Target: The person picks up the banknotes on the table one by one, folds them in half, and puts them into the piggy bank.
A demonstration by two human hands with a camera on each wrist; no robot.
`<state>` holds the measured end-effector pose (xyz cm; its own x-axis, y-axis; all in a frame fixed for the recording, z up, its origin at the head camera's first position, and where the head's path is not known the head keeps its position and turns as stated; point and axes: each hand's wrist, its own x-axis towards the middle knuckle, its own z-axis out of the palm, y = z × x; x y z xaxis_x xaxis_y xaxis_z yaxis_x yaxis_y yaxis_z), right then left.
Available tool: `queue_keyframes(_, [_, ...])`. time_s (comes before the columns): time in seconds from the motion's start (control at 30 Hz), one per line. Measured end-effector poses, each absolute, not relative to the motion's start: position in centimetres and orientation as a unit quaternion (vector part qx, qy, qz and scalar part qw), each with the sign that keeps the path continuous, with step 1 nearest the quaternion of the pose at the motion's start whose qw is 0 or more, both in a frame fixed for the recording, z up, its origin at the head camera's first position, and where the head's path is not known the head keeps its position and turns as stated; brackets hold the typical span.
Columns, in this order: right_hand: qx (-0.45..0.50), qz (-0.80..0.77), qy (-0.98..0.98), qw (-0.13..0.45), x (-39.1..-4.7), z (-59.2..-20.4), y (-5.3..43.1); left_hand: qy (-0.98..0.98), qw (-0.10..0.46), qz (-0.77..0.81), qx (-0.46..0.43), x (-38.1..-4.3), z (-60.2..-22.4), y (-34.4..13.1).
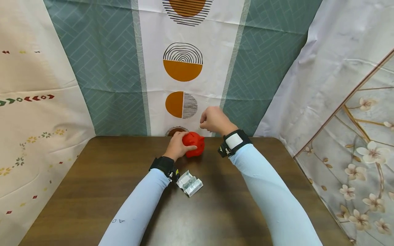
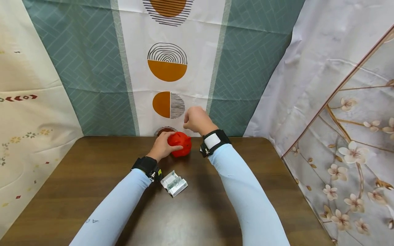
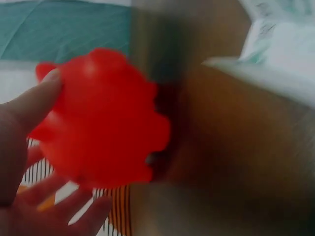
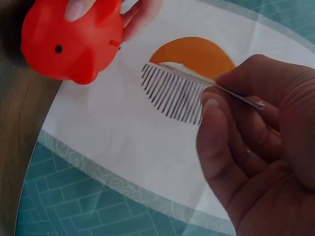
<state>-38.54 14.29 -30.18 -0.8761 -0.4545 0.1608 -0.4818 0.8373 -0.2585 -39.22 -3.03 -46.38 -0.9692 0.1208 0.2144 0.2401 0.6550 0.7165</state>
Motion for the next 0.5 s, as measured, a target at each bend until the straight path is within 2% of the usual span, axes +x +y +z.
queue_keyframes(0.1, [0.226, 0.143, -0.964, 0.018, -38.9, -30.3, 13.7, -0.909, 0.024, -0.399, -0.120, -39.9, -45.7, -4.0])
queue_keyframes(0.23, [0.211, 0.144, -0.967, 0.012, -39.2, -30.5, 13.0, -0.906, -0.029, -0.397, -0.140, -40.6, -44.7, -4.8])
queue_keyframes(0.37, [0.187, 0.155, -0.970, 0.013, -39.6, -31.0, 12.1, -0.904, -0.055, -0.395, -0.158, -40.9, -44.2, -5.2])
queue_keyframes(0.5, [0.159, 0.174, -0.972, 0.016, -40.0, -31.9, 11.4, -0.904, -0.056, -0.392, -0.164, -41.0, -44.3, -5.2])
